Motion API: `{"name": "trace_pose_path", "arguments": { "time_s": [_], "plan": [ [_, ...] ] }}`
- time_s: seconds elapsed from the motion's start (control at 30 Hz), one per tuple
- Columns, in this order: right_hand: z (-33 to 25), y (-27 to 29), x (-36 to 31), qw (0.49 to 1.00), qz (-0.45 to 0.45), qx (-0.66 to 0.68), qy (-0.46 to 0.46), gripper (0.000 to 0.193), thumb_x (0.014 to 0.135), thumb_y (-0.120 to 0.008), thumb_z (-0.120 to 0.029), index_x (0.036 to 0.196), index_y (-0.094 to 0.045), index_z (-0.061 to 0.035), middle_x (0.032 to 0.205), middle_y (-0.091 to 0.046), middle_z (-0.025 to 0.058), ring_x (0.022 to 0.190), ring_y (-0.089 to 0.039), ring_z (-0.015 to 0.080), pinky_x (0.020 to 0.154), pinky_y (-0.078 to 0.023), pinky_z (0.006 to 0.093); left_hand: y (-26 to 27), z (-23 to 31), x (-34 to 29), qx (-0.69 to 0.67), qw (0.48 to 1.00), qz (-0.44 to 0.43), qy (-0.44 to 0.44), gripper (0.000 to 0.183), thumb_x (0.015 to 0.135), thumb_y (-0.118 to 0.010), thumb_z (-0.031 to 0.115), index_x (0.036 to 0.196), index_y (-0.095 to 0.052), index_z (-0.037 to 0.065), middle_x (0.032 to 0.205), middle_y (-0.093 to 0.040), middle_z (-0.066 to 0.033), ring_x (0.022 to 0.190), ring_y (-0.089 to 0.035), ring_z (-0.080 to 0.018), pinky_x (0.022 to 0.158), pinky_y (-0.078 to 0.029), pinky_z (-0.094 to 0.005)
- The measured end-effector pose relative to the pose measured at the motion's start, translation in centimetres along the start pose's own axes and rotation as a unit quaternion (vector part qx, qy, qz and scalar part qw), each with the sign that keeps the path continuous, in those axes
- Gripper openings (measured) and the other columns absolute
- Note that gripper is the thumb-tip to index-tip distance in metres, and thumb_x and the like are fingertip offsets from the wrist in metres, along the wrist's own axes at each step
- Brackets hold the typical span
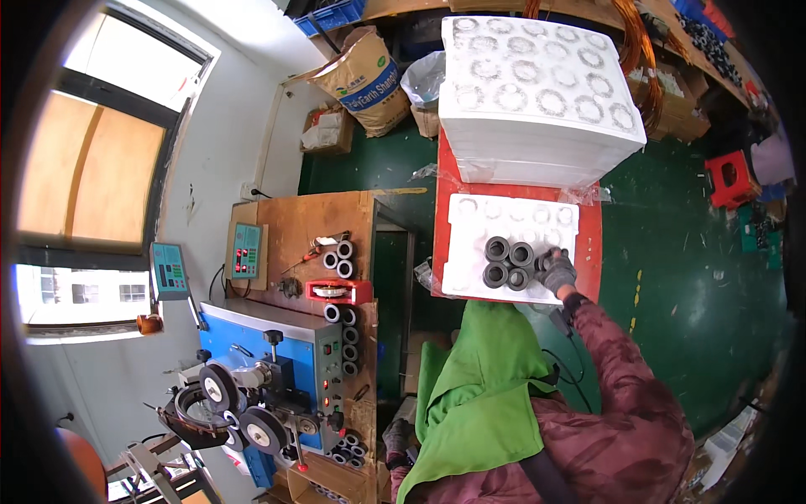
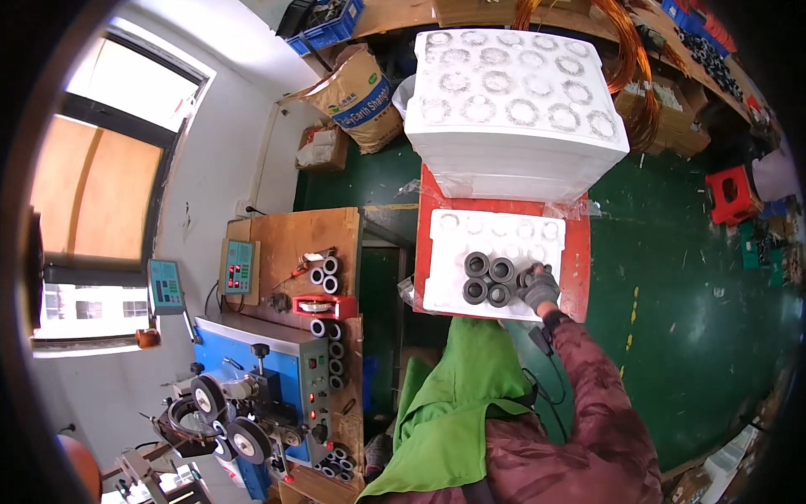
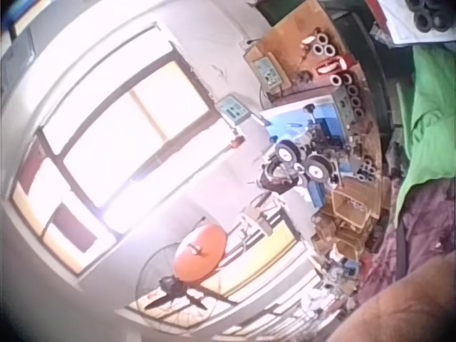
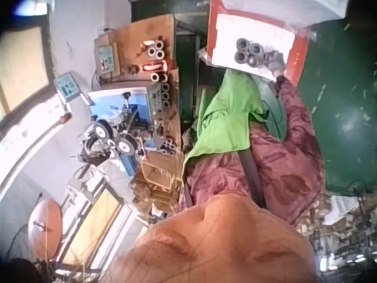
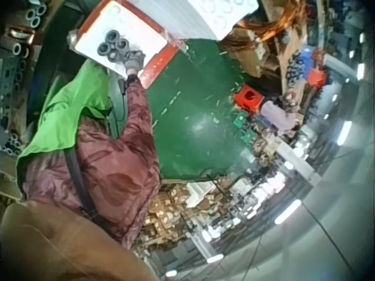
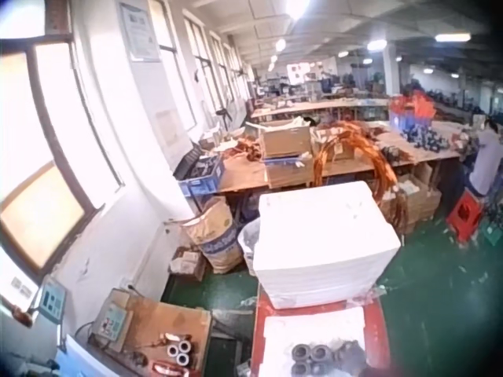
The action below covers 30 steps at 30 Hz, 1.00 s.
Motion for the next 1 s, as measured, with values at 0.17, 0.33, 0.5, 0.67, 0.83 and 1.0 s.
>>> {"name": "trace_pose_path", "arguments": {
  "time_s": [0.17,0.33,0.5,0.67,0.83,1.0],
  "plan": [
    [-3.6,-1.1,-4.3,0.998,0.021,0.026,0.049,0.063,0.056,-0.071,-0.030,0.108,-0.044,-0.0049,0.103,-0.051,0.0179,0.090,-0.055,0.0325,0.077,-0.047,0.0396,1.2,-2.5,1.7,-0.147,0.972,0.035,0.182,0.022,0.076,-0.059,0.013,0.093,-0.059,-0.001,0.084,-0.062,-0.0114,0.070,-0.062,-0.0247,0.062,-0.053,-0.0343],
    [-3.3,-7.0,-4.0,0.988,0.141,0.019,0.054,0.067,0.057,-0.071,-0.028,0.113,-0.043,-0.0040,0.104,-0.051,0.0183,0.098,-0.051,0.0322,0.084,-0.044,0.0386,-0.5,7.0,-1.2,-0.021,0.997,-0.004,0.078,0.023,0.075,-0.060,0.015,0.093,-0.058,-0.001,0.085,-0.061,-0.0125,0.072,-0.062,-0.0264,0.062,-0.053,-0.0362],
    [-3.3,-7.1,-6.3,0.976,0.168,0.123,0.063,0.063,0.060,-0.069,-0.018,0.116,-0.043,-0.0018,0.099,-0.053,0.0149,0.101,-0.049,0.0301,0.086,-0.042,0.0379,1.8,5.3,-0.9,-0.013,0.996,0.006,0.090,0.025,0.074,-0.060,0.019,0.091,-0.059,0.001,0.081,-0.061,-0.0115,0.074,-0.062,-0.0272,0.062,-0.051,-0.0367],
    [-4.2,-5.6,-7.0,0.982,0.151,0.116,0.002,0.064,0.064,-0.067,-0.018,0.120,-0.040,-0.0042,0.114,-0.044,0.0202,0.099,-0.052,0.0349,0.081,-0.046,0.0387,5.1,0.0,0.4,0.170,0.983,-0.020,-0.066,0.021,0.074,-0.059,0.021,0.087,-0.063,0.005,0.078,-0.062,-0.0075,0.071,-0.060,-0.0214,0.063,-0.049,-0.0328],
    [-5.0,-2.8,-8.1,0.968,0.235,0.072,0.050,0.056,0.065,-0.066,-0.018,0.116,-0.046,-0.0072,0.111,-0.047,0.0185,0.102,-0.047,0.0341,0.086,-0.042,0.0409,6.5,-0.8,0.7,0.486,0.835,-0.082,-0.246,0.024,0.073,-0.062,0.023,0.091,-0.063,0.008,0.079,-0.063,-0.0093,0.074,-0.059,-0.0240,0.068,-0.048,-0.0342],
    [-10.3,-0.7,-7.1,0.968,0.157,-0.113,0.161,0.055,0.068,-0.063,-0.038,0.114,-0.051,-0.0104,0.114,-0.049,0.0142,0.100,-0.047,0.0316,0.083,-0.040,0.0424,10.2,-11.6,6.7,0.121,0.991,-0.054,-0.011,0.027,0.071,-0.064,0.024,0.093,-0.063,0.009,0.081,-0.063,-0.0118,0.078,-0.060,-0.0267,0.072,-0.047,-0.0353]
  ]
}}
Point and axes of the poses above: each hand's wrist, its own x-axis towards the middle knuckle, its own y-axis out of the back of the hand, z = x × y, the point moved 1 cm from there along x, towards the middle knuckle
